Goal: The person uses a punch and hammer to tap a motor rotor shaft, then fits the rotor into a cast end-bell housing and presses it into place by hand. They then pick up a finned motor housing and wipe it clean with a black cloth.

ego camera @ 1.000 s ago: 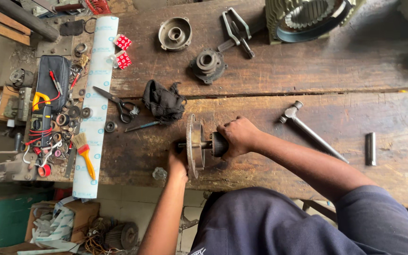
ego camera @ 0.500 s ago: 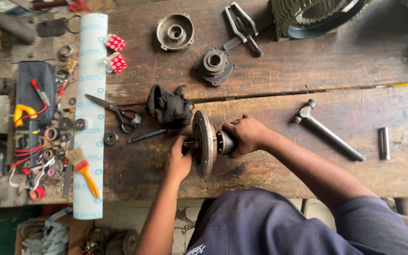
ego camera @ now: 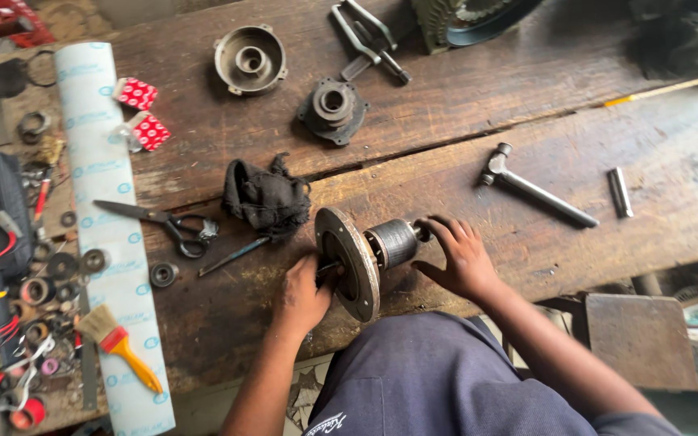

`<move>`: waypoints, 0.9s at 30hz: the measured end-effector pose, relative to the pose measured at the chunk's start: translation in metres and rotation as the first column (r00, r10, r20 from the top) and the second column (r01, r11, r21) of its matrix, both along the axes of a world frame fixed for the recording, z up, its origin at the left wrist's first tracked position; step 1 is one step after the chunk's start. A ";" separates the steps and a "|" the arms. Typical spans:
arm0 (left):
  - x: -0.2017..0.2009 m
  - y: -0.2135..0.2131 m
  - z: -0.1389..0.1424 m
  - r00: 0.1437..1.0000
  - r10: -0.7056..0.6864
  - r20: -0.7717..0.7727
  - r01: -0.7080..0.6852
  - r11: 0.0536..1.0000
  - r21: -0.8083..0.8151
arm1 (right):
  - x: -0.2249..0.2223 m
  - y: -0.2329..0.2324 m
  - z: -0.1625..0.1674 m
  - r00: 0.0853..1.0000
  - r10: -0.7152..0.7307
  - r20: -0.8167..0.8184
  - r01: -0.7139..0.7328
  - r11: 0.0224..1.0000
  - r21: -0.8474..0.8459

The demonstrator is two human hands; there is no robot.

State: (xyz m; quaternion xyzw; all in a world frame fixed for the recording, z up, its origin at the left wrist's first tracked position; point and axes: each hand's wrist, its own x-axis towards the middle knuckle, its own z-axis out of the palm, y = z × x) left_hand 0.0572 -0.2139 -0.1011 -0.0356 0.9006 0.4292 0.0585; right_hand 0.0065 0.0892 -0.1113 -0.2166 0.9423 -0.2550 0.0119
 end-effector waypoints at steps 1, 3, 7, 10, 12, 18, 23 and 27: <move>0.001 0.000 0.001 1.000 -0.005 0.011 0.006 0.999 -0.037 | 0.012 0.004 -0.004 0.999 -0.045 0.007 0.045 0.999 -0.023; 0.001 -0.002 0.003 0.999 -0.025 0.021 0.024 1.000 0.015 | 0.031 0.009 -0.013 0.992 -0.128 0.022 0.129 0.989 -0.069; -0.001 -0.003 0.012 0.995 -0.031 0.095 0.030 1.000 0.007 | 0.048 0.017 -0.022 0.988 -0.147 0.055 0.151 0.985 -0.086; 0.001 -0.001 0.018 0.989 -0.035 0.144 0.035 0.999 0.003 | 0.046 0.019 -0.019 0.990 -0.125 0.062 0.132 0.984 -0.121; 0.006 0.000 0.019 0.993 -0.005 0.114 0.004 1.000 0.012 | 0.044 0.019 -0.015 0.990 -0.115 0.081 0.128 0.975 -0.182; 0.030 0.008 0.010 0.990 0.140 -0.002 -0.140 0.989 0.040 | 0.036 0.018 -0.004 0.979 -0.014 0.206 0.058 0.976 -0.210; 0.060 0.026 0.000 0.939 0.338 -0.067 -0.337 0.941 0.030 | 0.029 0.023 -0.007 0.969 0.113 0.220 -0.045 0.955 -0.292; 0.085 0.051 -0.021 0.897 0.431 -0.100 -0.419 0.900 0.118 | 0.023 0.035 -0.011 0.960 0.172 0.220 -0.097 0.945 -0.314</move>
